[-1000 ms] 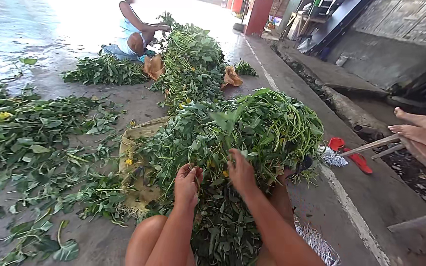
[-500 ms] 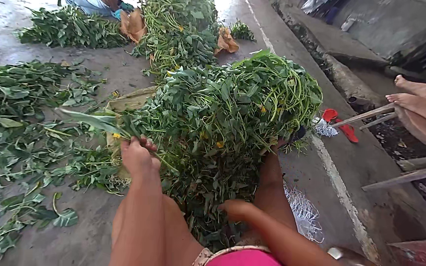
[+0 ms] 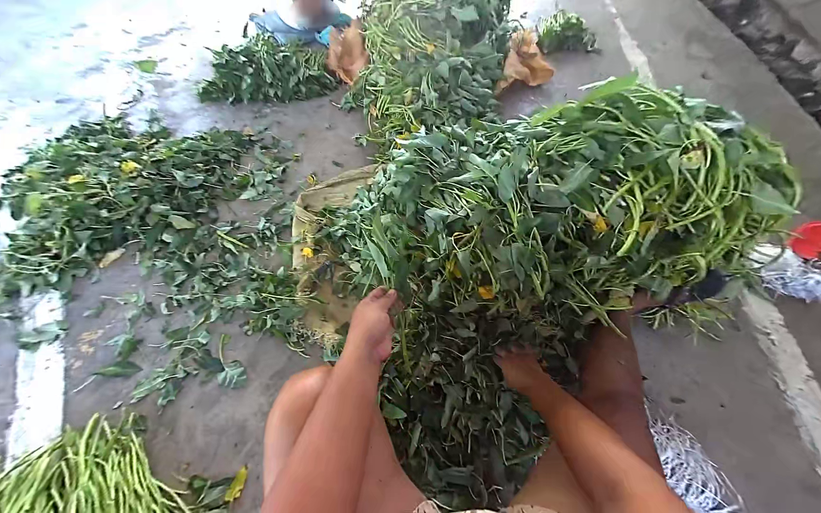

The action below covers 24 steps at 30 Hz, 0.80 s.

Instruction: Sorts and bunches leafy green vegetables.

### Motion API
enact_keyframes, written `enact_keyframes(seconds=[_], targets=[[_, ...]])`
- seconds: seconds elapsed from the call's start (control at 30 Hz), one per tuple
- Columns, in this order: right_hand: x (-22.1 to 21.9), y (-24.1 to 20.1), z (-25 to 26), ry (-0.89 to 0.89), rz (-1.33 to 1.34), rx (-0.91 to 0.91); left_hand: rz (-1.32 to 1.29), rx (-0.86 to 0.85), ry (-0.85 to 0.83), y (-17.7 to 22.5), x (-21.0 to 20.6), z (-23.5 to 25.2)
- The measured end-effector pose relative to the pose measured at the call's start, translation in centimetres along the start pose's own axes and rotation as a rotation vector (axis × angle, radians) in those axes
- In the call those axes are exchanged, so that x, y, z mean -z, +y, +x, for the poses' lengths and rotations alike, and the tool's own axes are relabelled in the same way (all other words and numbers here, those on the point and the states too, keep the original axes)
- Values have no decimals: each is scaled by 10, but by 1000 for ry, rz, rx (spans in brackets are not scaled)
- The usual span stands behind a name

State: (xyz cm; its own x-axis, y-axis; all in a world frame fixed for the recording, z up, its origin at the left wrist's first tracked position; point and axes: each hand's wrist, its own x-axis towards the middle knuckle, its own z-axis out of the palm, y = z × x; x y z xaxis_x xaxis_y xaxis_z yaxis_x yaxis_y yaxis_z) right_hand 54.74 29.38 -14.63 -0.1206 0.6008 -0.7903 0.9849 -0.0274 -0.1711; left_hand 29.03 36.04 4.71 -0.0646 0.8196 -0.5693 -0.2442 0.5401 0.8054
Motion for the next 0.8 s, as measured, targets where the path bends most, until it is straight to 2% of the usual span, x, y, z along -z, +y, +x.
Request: enact_keyframes(seconds=[0.07, 0.17, 0.23, 0.3, 0.37, 0.47, 0.57, 0.6, 0.63, 0.67, 0.73, 0.77, 0.8], targets=[[18, -16, -19, 126, 237, 98, 20, -54, 3, 1, -1, 6], [42, -49, -66, 433, 867, 251, 133, -124, 40, -3, -9, 12], [55, -75, -85, 630, 1206, 292, 168, -119, 43, -11, -16, 10], [70, -99, -86, 795, 1434, 296, 170, -99, 13, -15, -23, 5], [81, -121, -81, 892, 1537, 325, 172, -81, -27, -20, -28, -3], [83, -152, -78, 934, 1424, 419, 159, -52, -78, -20, -26, -12], [73, -166, -78, 1047, 1109, 538, 133, -32, -82, -15, -12, -11], [67, -164, -82, 1028, 978, 570, 112, -30, -60, -13, -8, -10], [62, -159, -88, 937, 828, 581, 78, -32, -24, -12, -3, -9], [59, -151, -97, 759, 651, 554, 27, -37, 13, -9, 2, -8], [60, -135, -104, 303, 346, 398, -65, -69, 90, -1, 11, -8], [59, -129, -103, 207, 285, 329, -88, -82, 109, 2, 14, -9], [57, -126, -107, 234, 311, 298, -97, -88, 111, 3, 15, -10]])
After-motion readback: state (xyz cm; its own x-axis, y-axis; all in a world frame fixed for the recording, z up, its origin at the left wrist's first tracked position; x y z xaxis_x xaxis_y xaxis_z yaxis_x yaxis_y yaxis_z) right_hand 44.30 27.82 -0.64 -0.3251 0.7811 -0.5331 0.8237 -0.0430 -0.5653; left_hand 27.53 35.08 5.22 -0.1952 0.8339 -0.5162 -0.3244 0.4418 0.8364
